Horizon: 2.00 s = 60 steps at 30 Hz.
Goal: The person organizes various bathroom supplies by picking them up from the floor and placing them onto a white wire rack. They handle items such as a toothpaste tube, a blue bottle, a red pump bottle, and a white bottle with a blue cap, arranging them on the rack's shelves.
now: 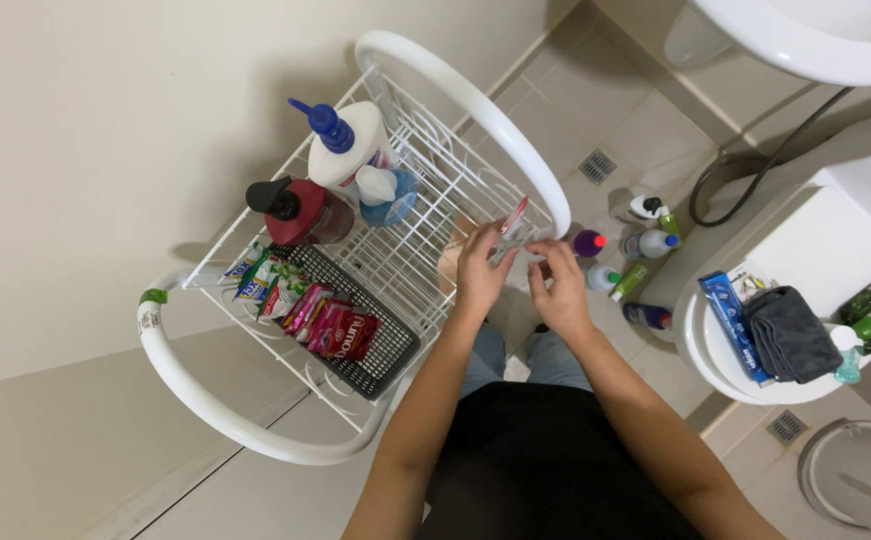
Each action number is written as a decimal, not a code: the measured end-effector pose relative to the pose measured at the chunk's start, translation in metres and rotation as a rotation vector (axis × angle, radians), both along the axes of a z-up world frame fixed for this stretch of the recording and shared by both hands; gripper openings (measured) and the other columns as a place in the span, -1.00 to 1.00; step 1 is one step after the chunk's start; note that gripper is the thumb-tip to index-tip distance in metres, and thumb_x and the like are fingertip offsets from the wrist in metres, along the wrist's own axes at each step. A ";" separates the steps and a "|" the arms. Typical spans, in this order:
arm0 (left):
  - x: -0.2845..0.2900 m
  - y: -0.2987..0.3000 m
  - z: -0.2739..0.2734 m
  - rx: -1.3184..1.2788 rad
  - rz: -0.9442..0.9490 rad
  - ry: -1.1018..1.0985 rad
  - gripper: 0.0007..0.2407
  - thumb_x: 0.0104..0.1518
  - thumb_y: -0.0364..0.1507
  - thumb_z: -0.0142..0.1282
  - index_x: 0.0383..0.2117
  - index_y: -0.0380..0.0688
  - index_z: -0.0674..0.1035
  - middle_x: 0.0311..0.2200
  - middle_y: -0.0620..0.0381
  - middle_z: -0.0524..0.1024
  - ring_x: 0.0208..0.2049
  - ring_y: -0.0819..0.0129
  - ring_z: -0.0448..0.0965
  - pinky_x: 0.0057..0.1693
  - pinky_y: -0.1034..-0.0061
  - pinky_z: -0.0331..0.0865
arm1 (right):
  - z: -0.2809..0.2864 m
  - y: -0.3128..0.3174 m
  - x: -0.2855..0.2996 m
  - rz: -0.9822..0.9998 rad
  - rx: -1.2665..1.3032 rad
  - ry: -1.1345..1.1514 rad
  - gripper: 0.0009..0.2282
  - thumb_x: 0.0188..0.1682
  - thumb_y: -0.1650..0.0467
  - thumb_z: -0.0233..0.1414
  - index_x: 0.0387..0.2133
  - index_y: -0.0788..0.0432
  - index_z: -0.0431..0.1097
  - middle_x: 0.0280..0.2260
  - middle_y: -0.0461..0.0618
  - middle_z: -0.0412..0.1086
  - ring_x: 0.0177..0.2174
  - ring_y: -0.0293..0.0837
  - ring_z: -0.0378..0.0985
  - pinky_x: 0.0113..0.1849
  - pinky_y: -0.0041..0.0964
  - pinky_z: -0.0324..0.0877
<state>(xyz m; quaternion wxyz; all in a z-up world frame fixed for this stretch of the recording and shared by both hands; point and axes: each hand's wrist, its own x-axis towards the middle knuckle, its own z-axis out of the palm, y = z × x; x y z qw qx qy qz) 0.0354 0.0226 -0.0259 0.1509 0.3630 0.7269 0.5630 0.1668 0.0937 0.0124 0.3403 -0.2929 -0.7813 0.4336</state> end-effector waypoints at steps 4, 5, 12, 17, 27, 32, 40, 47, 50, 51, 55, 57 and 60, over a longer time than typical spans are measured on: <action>-0.002 -0.001 -0.009 -0.019 0.028 -0.042 -0.59 0.01 -0.63 0.31 0.05 -0.13 0.58 -0.09 -0.12 0.53 -0.17 -0.14 0.63 -0.13 0.27 0.65 | 0.003 -0.002 -0.002 0.000 -0.006 -0.041 -0.74 -0.04 0.62 0.08 -0.09 0.19 0.50 -0.18 0.19 0.41 -0.41 0.19 0.58 -0.45 -0.13 0.54; -0.002 -0.001 -0.009 -0.021 0.032 -0.045 -0.58 0.01 -0.63 0.31 0.07 -0.15 0.57 -0.09 -0.15 0.52 -0.16 -0.16 0.63 -0.13 0.27 0.64 | 0.001 -0.001 -0.002 0.004 -0.023 -0.045 -0.74 -0.04 0.63 0.08 -0.09 0.19 0.50 -0.18 0.21 0.41 -0.42 0.20 0.58 -0.45 -0.12 0.54; 0.001 -0.008 -0.010 -0.046 0.069 -0.075 -0.57 0.03 -0.58 0.34 0.09 -0.26 0.54 -0.11 -0.23 0.52 -0.18 -0.19 0.63 -0.13 0.27 0.63 | -0.008 -0.004 0.000 0.000 -0.108 -0.057 -0.74 -0.02 0.63 0.06 -0.08 0.20 0.48 -0.16 0.24 0.39 -0.44 0.21 0.58 -0.44 -0.11 0.55; 0.004 -0.012 -0.017 -0.025 0.082 -0.053 -0.58 0.02 -0.56 0.36 0.07 -0.21 0.56 -0.12 -0.18 0.54 -0.20 -0.15 0.65 -0.15 0.30 0.63 | -0.018 -0.005 0.003 -0.020 -0.133 -0.085 -0.75 -0.02 0.62 0.07 -0.09 0.19 0.49 -0.16 0.22 0.39 -0.44 0.21 0.59 -0.44 -0.13 0.55; 0.001 0.002 -0.024 -0.012 0.118 -0.014 -0.57 -0.04 -0.57 0.40 0.03 -0.14 0.59 -0.15 -0.13 0.55 -0.25 -0.07 0.65 -0.17 0.38 0.65 | -0.021 -0.002 0.009 -0.018 -0.167 -0.094 -0.75 -0.03 0.62 0.09 -0.10 0.19 0.50 -0.18 0.20 0.39 -0.47 0.17 0.59 -0.45 -0.15 0.53; -0.001 -0.004 -0.045 -0.013 0.099 0.033 -0.51 -0.10 -0.57 0.42 0.05 -0.19 0.56 -0.14 -0.16 0.52 -0.24 -0.09 0.62 -0.16 0.26 0.64 | -0.025 -0.001 0.012 -0.018 -0.174 -0.087 -0.75 -0.02 0.60 0.09 -0.09 0.16 0.50 -0.17 0.17 0.40 -0.47 0.14 0.59 -0.45 -0.18 0.53; 0.002 -0.015 -0.036 -0.017 0.103 0.063 -0.43 -0.17 -0.57 0.45 0.09 -0.15 0.53 -0.10 -0.15 0.50 -0.15 -0.10 0.61 -0.11 0.24 0.62 | -0.022 -0.001 0.013 -0.001 -0.194 -0.101 -0.75 -0.04 0.60 0.10 -0.10 0.17 0.49 -0.17 0.19 0.40 -0.48 0.18 0.59 -0.45 -0.13 0.52; 0.014 -0.041 -0.019 0.008 0.219 -0.057 -0.58 0.02 -0.51 0.39 0.06 -0.17 0.57 -0.14 -0.12 0.55 -0.24 0.01 0.66 -0.17 0.37 0.60 | -0.023 -0.001 0.014 0.021 -0.216 -0.130 -0.77 -0.03 0.59 0.09 -0.11 0.16 0.48 -0.17 0.20 0.40 -0.48 0.19 0.59 -0.44 -0.12 0.52; 0.011 -0.053 -0.007 -0.018 0.299 -0.008 -0.69 0.03 -0.50 0.40 -0.07 -0.19 0.65 -0.23 -0.12 0.59 -0.29 0.00 0.68 -0.25 0.42 0.60 | -0.023 -0.004 0.011 0.050 -0.207 -0.133 -0.77 -0.03 0.58 0.09 -0.12 0.17 0.49 -0.18 0.19 0.40 -0.47 0.19 0.59 -0.44 -0.12 0.52; 0.010 -0.055 -0.001 -0.022 0.313 0.008 -0.74 0.05 -0.50 0.38 -0.12 -0.19 0.69 -0.27 -0.12 0.60 -0.31 0.01 0.69 -0.30 0.44 0.59 | -0.022 -0.005 0.010 0.066 -0.196 -0.132 -0.78 -0.03 0.57 0.09 -0.12 0.16 0.49 -0.18 0.18 0.41 -0.47 0.19 0.60 -0.43 -0.11 0.53; 0.003 -0.043 0.018 0.028 0.341 0.070 -0.76 0.02 -0.50 0.41 -0.17 -0.23 0.70 -0.34 -0.19 0.61 -0.34 -0.08 0.68 -0.31 0.35 0.59 | -0.018 -0.008 -0.002 0.094 -0.205 -0.125 -0.78 -0.02 0.56 0.09 -0.12 0.16 0.49 -0.19 0.17 0.42 -0.45 0.21 0.61 -0.43 -0.10 0.53; -0.001 -0.027 0.046 0.054 0.313 0.173 -0.83 0.03 -0.46 0.42 -0.24 -0.06 0.75 -0.33 0.00 0.66 -0.31 0.07 0.70 -0.23 0.39 0.57 | -0.010 -0.009 -0.009 0.117 -0.195 -0.126 -0.77 -0.02 0.59 0.08 -0.10 0.23 0.48 -0.21 0.22 0.42 -0.44 0.26 0.61 -0.42 -0.03 0.54; -0.010 -0.014 0.045 0.000 0.245 0.262 -0.86 0.07 -0.37 0.39 -0.25 0.07 0.74 -0.35 0.17 0.66 -0.29 0.19 0.70 -0.15 0.43 0.55 | -0.016 -0.007 -0.013 0.093 -0.190 -0.136 -0.73 -0.04 0.60 0.08 -0.05 0.26 0.44 -0.20 0.27 0.41 -0.42 0.27 0.59 -0.40 0.01 0.54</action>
